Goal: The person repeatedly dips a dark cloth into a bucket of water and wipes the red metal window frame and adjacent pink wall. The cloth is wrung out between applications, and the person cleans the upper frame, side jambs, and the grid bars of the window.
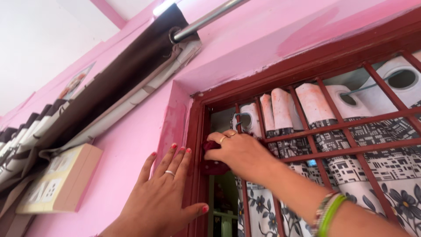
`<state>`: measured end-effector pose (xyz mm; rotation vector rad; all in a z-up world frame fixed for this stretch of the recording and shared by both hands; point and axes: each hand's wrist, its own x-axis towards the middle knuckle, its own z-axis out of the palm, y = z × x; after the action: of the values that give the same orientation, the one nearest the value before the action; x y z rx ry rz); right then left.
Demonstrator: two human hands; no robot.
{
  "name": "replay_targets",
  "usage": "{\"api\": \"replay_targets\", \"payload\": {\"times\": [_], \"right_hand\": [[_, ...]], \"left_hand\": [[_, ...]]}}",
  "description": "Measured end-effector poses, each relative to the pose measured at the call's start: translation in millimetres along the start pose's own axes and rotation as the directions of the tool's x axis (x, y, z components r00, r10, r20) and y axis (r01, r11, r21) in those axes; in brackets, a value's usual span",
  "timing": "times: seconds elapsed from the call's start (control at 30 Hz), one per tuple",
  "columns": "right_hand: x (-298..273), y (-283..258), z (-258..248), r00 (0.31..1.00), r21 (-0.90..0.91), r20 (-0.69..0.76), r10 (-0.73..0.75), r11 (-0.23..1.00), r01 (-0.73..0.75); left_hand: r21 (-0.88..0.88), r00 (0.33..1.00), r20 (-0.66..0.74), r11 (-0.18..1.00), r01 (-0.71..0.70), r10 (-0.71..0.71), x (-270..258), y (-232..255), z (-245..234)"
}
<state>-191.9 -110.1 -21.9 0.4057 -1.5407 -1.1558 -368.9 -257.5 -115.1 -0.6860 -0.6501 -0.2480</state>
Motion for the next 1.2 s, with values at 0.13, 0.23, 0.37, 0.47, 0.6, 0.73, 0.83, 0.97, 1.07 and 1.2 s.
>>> {"api": "replay_targets", "payload": {"times": [0.13, 0.23, 0.37, 0.47, 0.6, 0.73, 0.83, 0.97, 1.07, 1.2], "right_hand": [[-27, 20, -37, 0.984, -0.018, 0.179, -0.002, 1.0, 0.005], [-47, 34, -70, 0.965, -0.08, 0.258, 0.037, 0.997, -0.017], [-67, 38, -89, 0.96, -0.118, 0.262, 0.097, 0.991, -0.068], [-62, 28, -81, 0.962, -0.125, 0.256, 0.092, 0.99, -0.061], [-32, -1, -49, 0.967, -0.03, 0.245, 0.072, 0.997, -0.067], [-10, -20, -10, 0.987, -0.005, 0.159, 0.027, 1.0, -0.027], [-25, -10, -8, 0.975, 0.041, 0.222, -0.002, 0.999, -0.008], [-64, 14, -55, 0.938, 0.022, 0.345, -0.035, 0.999, 0.029], [-90, 26, -93, 0.927, -0.02, 0.375, 0.031, 0.999, -0.025], [-80, 22, -90, 0.925, -0.001, 0.358, 0.126, 0.991, -0.135]], "left_hand": [[-0.161, 0.889, 0.431, 0.956, 0.244, -0.154, 15, 19, -6], [-0.204, 0.893, 0.429, 0.949, 0.239, -0.133, 22, 33, -10], [-0.194, 0.844, 0.52, 0.943, 0.27, -0.135, 25, 41, -12], [-0.233, 0.871, 0.477, 0.939, 0.253, -0.117, 27, 43, -10], [-0.196, 0.853, 0.497, 0.938, 0.288, -0.158, 25, 45, -14], [-0.1, 0.734, 0.637, 0.92, 0.379, -0.234, 27, 43, -19], [-0.105, 0.711, 0.662, 0.91, 0.401, -0.237, 27, 44, -20], [-0.078, 0.651, 0.725, 0.911, 0.404, -0.226, 26, 39, -25], [-0.064, 0.628, 0.749, 0.921, 0.385, -0.21, 19, 34, -31], [-0.019, 0.609, 0.761, 0.931, 0.365, -0.223, 17, 21, -40]]}}
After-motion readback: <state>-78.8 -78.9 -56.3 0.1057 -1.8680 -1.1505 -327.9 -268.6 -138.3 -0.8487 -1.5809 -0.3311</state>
